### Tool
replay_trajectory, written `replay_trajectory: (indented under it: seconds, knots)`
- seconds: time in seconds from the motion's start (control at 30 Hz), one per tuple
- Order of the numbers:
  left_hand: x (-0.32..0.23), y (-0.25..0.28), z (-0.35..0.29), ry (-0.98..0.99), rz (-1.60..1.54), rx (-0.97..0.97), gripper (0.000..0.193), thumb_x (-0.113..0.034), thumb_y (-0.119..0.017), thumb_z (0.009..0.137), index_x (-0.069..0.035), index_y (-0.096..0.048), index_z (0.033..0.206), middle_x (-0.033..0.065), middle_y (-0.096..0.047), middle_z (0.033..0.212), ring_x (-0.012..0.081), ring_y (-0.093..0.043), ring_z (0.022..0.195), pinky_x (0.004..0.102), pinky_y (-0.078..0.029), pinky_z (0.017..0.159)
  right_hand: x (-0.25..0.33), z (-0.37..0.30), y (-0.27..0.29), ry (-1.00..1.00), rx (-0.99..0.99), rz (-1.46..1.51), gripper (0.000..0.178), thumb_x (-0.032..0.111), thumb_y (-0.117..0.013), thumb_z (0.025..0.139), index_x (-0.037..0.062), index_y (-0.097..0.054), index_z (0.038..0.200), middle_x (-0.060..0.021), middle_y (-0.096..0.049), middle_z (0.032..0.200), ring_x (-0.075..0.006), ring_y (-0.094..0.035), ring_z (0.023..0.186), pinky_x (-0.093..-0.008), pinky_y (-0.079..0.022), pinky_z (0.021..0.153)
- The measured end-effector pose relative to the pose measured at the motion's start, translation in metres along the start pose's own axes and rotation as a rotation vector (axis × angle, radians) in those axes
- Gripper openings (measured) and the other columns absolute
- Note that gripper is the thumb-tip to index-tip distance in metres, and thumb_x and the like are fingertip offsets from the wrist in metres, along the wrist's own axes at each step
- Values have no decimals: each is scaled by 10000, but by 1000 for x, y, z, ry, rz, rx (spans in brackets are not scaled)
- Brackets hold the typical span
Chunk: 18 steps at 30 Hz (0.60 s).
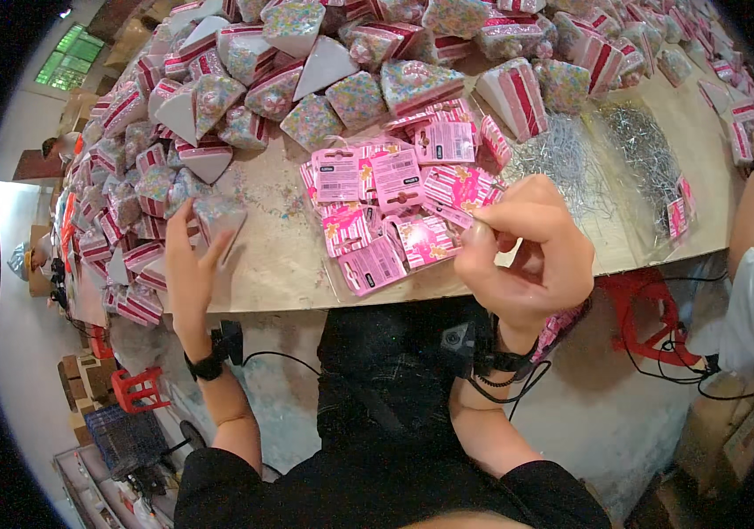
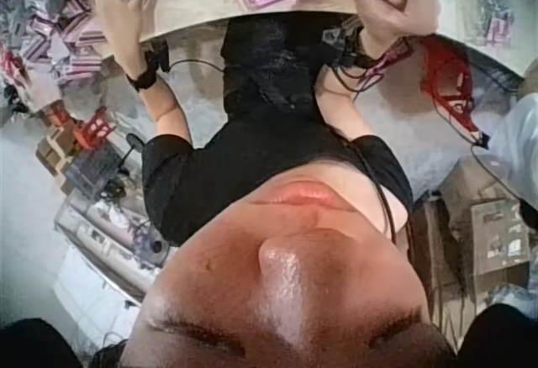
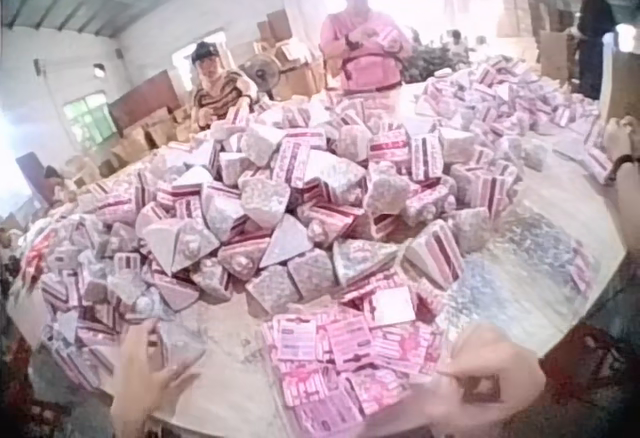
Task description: Packaging triangular glittery sponge or foam products into plastic bags and attaching labels/headers.
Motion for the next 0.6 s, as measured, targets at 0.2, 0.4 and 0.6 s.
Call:
replay_trajectory:
  seconds: [0.2, 0.4, 0.6]
  knots:
    - [-68, -2, -26, -47, -301, 75, 733, -321, -774, 802, -5, -447, 1376, 174, -584, 1241, 315, -584, 1067, 402, -465, 908, 8, -2, -1, 42, -22, 206, 269, -142, -630, 610, -8, -612, 842, -32, -528, 605, -133, -421, 536, -274, -324, 520]
    - [-121, 60, -64, -658, -280, -191, 484, -335, -799, 779, -140, -575, 1161, 36, -602, 1143, 279, -594, 1050, 396, -498, 797, 40, -10, -57, -35, 128, 435, 245, -95, -700, 547, 13, -658, 763, -18, -515, 565, -168, -445, 472, -293, -320, 462]
    - [-135, 76, -99, -833, -24, -340, 235, -279, -726, 864, -220, -577, 1035, -55, -531, 1034, 187, -568, 926, 304, -441, 609, 60, -23, -106, -30, 413, 664, 208, -90, -669, 605, 34, -627, 767, -29, -480, 610, -203, -436, 511, -317, -336, 461]
Point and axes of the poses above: each hand's wrist, its own z-axis towards the middle knuckle, its own y-axis out of the back of the hand, x = y × z, the point moved 6 cm from there along z, towards the middle knuckle
